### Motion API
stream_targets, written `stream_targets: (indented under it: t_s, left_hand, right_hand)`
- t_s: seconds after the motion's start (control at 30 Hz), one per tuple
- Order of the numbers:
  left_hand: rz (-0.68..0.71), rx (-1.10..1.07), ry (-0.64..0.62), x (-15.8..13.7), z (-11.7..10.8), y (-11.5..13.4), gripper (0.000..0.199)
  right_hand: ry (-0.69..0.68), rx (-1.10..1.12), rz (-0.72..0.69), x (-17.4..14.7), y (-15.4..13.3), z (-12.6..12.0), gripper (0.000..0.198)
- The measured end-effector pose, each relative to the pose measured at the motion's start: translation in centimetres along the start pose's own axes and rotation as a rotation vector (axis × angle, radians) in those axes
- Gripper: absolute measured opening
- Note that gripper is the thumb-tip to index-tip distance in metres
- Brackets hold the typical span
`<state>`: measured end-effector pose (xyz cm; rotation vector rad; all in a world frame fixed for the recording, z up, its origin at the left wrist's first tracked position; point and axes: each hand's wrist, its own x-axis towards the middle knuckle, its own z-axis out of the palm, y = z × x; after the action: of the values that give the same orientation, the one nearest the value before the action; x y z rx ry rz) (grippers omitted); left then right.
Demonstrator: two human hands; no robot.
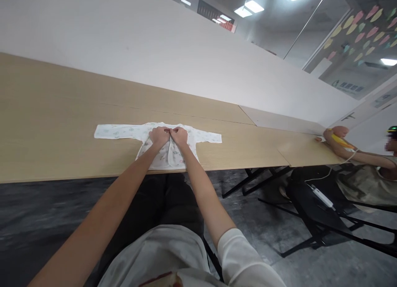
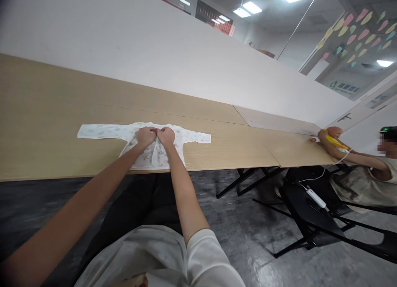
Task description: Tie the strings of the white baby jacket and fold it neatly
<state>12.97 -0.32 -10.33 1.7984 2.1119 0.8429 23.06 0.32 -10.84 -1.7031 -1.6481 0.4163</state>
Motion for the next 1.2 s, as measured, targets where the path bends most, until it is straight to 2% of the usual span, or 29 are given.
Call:
stream_targets:
  t_s: [0.23,0.37,0.83,1.2]
  left_hand:
    - [0.094,0.029,-0.033,-0.01,-0.07,-0.56,0.041]
    - [0.078,0.047,-0.025,0.15,0.14,-0.54,0.041]
    - [0.084,-0.045,-0.001,-0.33,0.06,-0.27,0.029]
    - [0.063,-0.076,-0.029,-0.44,-0.31,-0.03,0.029]
  right_hand:
    - [-0.047,-0.057,-0.017,-0.09,-0.09,-0.21,0.023]
    - [-0.054,-0.087,-0.032,-0.02,0.07,-0.24,0.017]
    - [0.004,0.091,0.000,-0.25,0.27,-0.52,0.035]
    - [-0.007,0.114,-0.017,-0.72,-0.04,-0.90,0.032]
